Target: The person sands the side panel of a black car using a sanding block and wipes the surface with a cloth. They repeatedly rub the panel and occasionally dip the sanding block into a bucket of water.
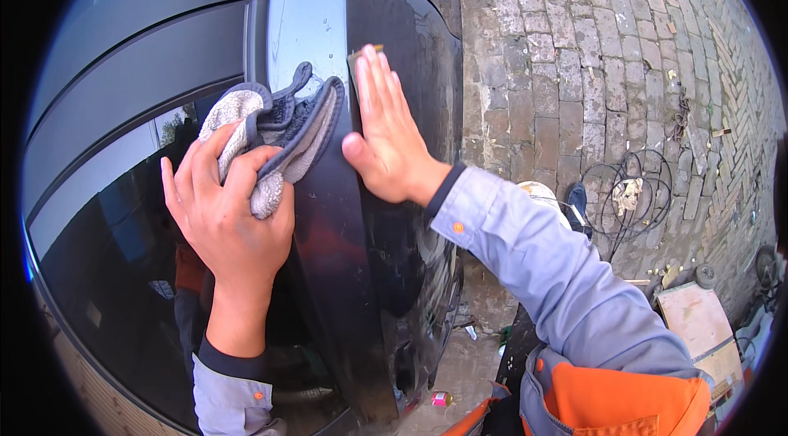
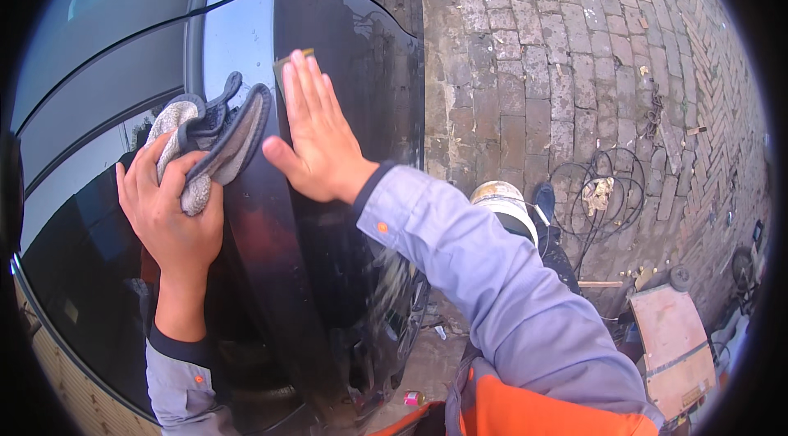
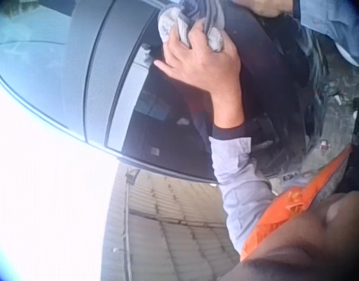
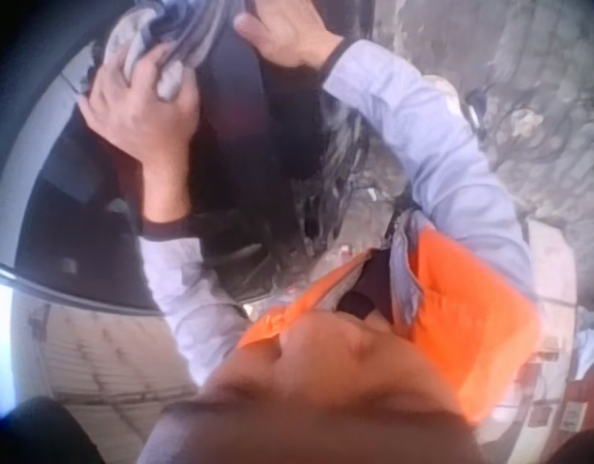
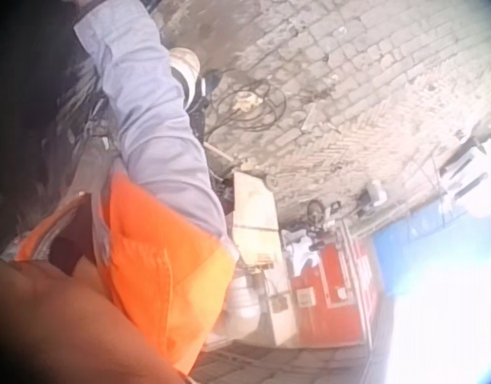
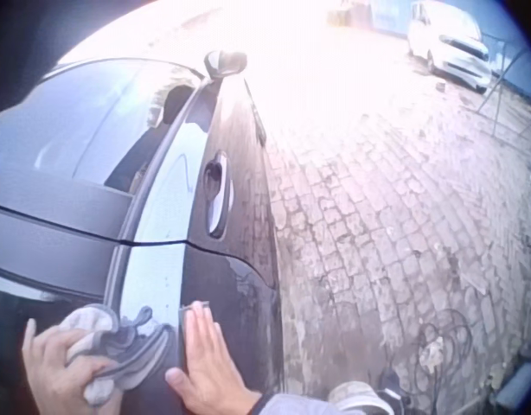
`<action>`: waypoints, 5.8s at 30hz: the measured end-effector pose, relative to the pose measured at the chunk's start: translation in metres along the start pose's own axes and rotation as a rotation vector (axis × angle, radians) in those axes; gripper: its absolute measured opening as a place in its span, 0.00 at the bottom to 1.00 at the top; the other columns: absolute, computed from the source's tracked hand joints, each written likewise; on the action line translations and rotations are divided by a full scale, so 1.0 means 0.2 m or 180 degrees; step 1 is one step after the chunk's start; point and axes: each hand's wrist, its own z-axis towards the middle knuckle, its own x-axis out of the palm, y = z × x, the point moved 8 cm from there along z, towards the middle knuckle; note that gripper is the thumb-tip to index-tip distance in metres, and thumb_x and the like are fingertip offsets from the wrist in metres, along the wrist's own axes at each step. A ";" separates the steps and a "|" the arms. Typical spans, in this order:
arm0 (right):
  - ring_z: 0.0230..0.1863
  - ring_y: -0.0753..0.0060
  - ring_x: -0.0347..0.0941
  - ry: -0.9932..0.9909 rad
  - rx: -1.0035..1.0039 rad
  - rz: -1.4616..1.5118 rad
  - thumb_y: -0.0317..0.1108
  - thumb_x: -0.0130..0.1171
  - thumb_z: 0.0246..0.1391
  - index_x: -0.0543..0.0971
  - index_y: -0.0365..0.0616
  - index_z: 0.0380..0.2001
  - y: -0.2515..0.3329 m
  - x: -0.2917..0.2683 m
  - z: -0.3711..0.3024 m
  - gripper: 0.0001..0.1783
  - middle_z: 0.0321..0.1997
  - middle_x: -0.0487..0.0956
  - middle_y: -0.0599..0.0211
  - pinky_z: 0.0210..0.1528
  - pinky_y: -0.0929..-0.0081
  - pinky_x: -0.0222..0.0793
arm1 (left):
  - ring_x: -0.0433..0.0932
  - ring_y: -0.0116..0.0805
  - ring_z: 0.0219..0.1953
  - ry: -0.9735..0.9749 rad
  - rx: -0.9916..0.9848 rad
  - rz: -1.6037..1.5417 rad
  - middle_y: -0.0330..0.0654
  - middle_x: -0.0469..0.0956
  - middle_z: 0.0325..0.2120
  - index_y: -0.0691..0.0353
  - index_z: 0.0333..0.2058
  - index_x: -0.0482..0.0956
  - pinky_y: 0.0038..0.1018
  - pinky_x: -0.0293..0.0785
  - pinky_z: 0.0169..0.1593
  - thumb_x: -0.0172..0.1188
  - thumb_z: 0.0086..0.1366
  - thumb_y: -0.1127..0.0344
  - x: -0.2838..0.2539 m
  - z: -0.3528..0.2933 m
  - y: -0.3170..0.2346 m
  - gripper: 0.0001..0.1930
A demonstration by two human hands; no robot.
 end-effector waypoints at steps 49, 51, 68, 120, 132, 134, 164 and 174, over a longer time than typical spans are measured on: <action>0.88 0.29 0.40 0.0203 0.0069 0.0267 0.78 0.47 0.69 0.43 0.34 0.85 0.22 0.22 -0.65 0.64 0.88 0.45 0.34 0.87 0.39 0.39 | 0.82 0.55 0.57 -0.0260 0.0245 0.0033 0.47 0.85 0.55 0.54 0.44 0.90 0.55 0.66 0.73 0.72 0.55 0.68 0.06 0.00 -0.01 0.16; 0.88 0.26 0.39 0.0101 0.0132 -0.0122 0.76 0.48 0.69 0.42 0.34 0.85 0.15 0.16 -0.44 0.64 0.88 0.41 0.31 0.86 0.37 0.38 | 0.82 0.55 0.58 -0.0272 0.0264 0.0102 0.48 0.85 0.55 0.54 0.44 0.90 0.55 0.66 0.73 0.72 0.55 0.68 0.06 0.01 -0.01 0.16; 0.88 0.25 0.38 -0.0085 0.0056 0.0296 0.74 0.52 0.68 0.41 0.33 0.85 0.22 0.15 -0.51 0.65 0.88 0.42 0.31 0.86 0.36 0.39 | 0.83 0.54 0.56 -0.0270 0.0286 0.0010 0.49 0.86 0.54 0.57 0.44 0.90 0.49 0.69 0.69 0.71 0.55 0.69 0.06 0.01 -0.02 0.15; 0.89 0.31 0.41 0.0033 -0.0006 0.0723 0.75 0.52 0.67 0.46 0.35 0.85 0.45 0.18 -0.81 0.64 0.89 0.45 0.35 0.86 0.40 0.41 | 0.80 0.56 0.61 -0.0166 0.0200 0.0134 0.48 0.84 0.57 0.54 0.45 0.89 0.59 0.63 0.74 0.70 0.54 0.69 0.05 0.01 -0.02 0.17; 0.89 0.27 0.36 -0.0168 0.0015 0.0303 0.75 0.49 0.69 0.42 0.31 0.84 0.23 0.09 -0.27 0.65 0.89 0.41 0.32 0.87 0.39 0.37 | 0.82 0.56 0.58 -0.0262 0.0230 0.0032 0.48 0.85 0.54 0.55 0.44 0.90 0.56 0.66 0.73 0.70 0.54 0.69 0.06 0.02 -0.03 0.16; 0.89 0.28 0.35 -0.0030 0.0113 0.0505 0.76 0.49 0.68 0.40 0.34 0.85 0.32 0.13 -0.44 0.66 0.89 0.40 0.34 0.86 0.37 0.37 | 0.83 0.55 0.56 -0.0294 0.0249 0.0044 0.48 0.86 0.53 0.56 0.43 0.90 0.52 0.69 0.70 0.71 0.54 0.69 0.05 0.02 -0.03 0.15; 0.87 0.21 0.38 -0.0141 0.0587 0.0611 0.66 0.58 0.69 0.38 0.32 0.84 0.55 0.14 -0.69 0.64 0.87 0.40 0.26 0.84 0.31 0.41 | 0.83 0.54 0.56 -0.0276 0.0278 0.0045 0.49 0.86 0.54 0.56 0.43 0.90 0.52 0.67 0.71 0.71 0.53 0.69 0.05 0.03 -0.04 0.16; 0.88 0.22 0.33 0.0124 0.0699 0.0593 0.68 0.54 0.70 0.36 0.32 0.84 0.47 0.22 -0.68 0.64 0.88 0.36 0.27 0.86 0.34 0.37 | 0.83 0.53 0.56 -0.0368 0.0298 0.0011 0.47 0.85 0.54 0.56 0.43 0.90 0.50 0.69 0.69 0.71 0.54 0.69 0.05 0.01 -0.03 0.15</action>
